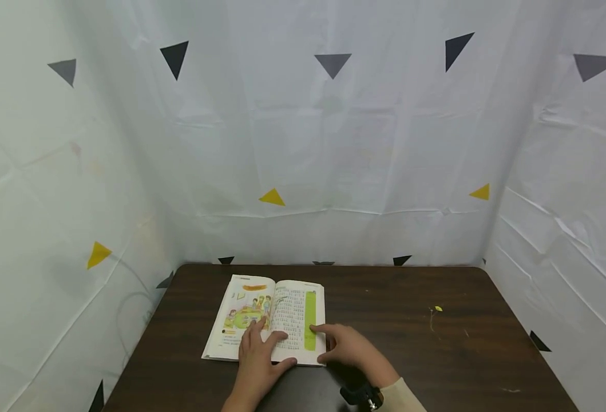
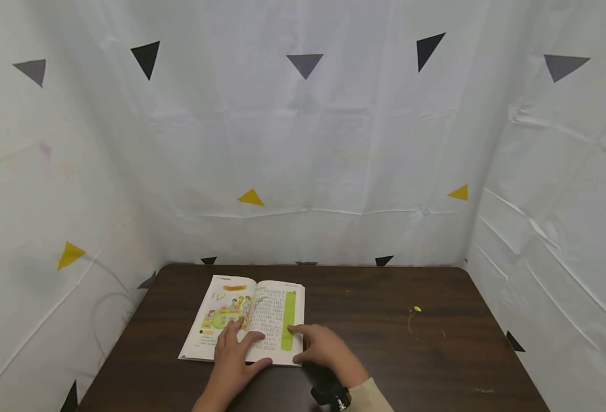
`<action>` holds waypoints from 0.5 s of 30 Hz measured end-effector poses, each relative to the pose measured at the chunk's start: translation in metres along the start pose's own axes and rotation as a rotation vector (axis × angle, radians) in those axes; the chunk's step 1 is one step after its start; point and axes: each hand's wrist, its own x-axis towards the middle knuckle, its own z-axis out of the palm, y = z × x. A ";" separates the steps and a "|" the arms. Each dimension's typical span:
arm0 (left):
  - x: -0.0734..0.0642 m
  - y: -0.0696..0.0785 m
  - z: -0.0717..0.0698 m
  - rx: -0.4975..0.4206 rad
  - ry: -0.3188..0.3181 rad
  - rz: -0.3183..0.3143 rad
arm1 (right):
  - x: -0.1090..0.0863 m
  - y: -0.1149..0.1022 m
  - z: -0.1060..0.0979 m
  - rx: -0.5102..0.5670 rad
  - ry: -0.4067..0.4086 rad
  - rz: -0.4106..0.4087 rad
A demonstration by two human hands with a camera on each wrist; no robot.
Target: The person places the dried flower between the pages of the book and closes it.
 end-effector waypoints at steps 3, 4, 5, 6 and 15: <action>-0.001 0.000 0.001 0.001 0.005 0.000 | -0.003 0.006 0.001 0.008 0.009 0.003; -0.001 0.000 0.002 0.003 0.006 -0.001 | -0.004 0.008 0.002 0.011 0.015 0.001; -0.001 0.000 0.002 0.006 0.008 0.000 | -0.005 0.008 0.002 0.013 0.022 0.000; -0.001 0.000 0.003 0.009 0.014 0.004 | -0.006 0.009 0.003 0.013 0.028 -0.003; -0.001 -0.002 0.003 0.009 0.005 0.001 | -0.009 0.004 0.006 -0.014 0.042 0.002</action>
